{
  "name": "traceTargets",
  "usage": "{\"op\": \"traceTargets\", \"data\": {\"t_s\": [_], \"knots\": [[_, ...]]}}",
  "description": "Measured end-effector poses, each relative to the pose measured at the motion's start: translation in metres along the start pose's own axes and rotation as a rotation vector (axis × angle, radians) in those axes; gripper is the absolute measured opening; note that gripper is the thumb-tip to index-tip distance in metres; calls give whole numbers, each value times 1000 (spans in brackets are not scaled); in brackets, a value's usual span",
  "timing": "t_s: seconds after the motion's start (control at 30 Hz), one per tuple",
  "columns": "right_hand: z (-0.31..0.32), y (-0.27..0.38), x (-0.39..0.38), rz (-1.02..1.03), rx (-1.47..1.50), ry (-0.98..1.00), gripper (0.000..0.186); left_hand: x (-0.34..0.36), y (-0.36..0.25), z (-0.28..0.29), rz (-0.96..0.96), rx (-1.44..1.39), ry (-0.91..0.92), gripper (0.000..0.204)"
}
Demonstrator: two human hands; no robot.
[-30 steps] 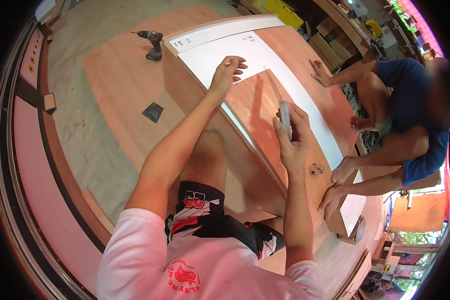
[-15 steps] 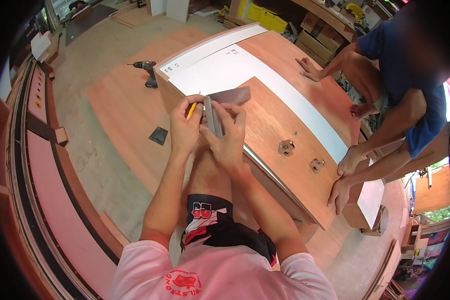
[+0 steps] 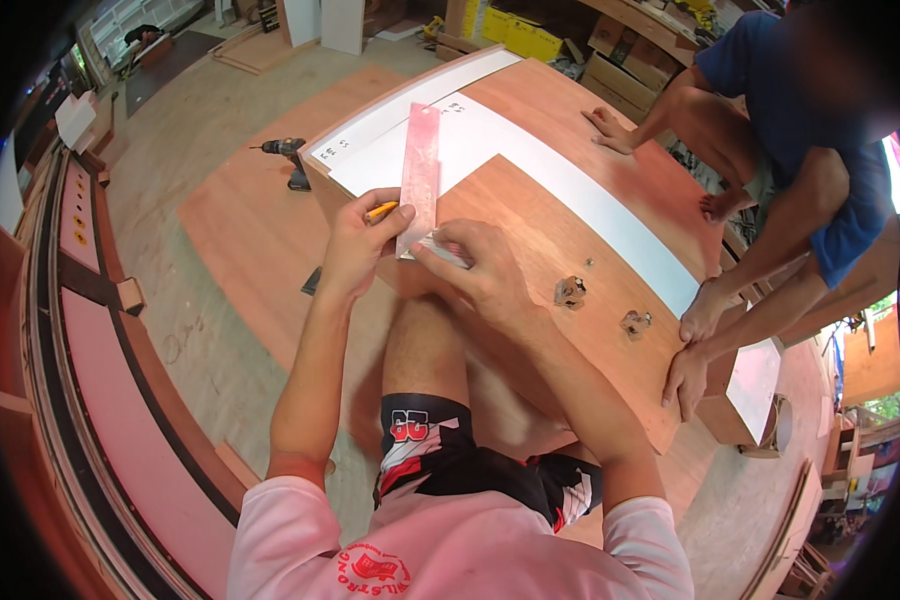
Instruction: The person marks a wooden panel using a metal ruler and pencil, then positions and secures metal hinges onto the panel. The person works on the floor while another person assists by holding the panel steady.
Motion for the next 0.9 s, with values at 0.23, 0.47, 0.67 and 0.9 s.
{"op": "traceTargets", "data": {"t_s": [0.23,0.47,0.67,0.9], "knots": [[13,-1,12,-393,200,-193,54,11,-25,-13,-492,569,-8,16],[60,-54,11,-1085,1059,-595,31,49,19,2,-994,997,120,18],[38,-26,-16,-628,-13,-169,24,49,97,31,-1043,1024,371,23],[-16,-53,-67,-606,-123,99,21,48,94,44,-674,946,543,26]]}}
Point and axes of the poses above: each hand's wrist, its own x-axis towards the middle knuckle, its own z-axis out of the back of the hand, y = z × x, the point moved 2 cm from there along x, towards the middle knuckle, and after that the axes turned 13 degrees about -z, right-handed, at the moved point
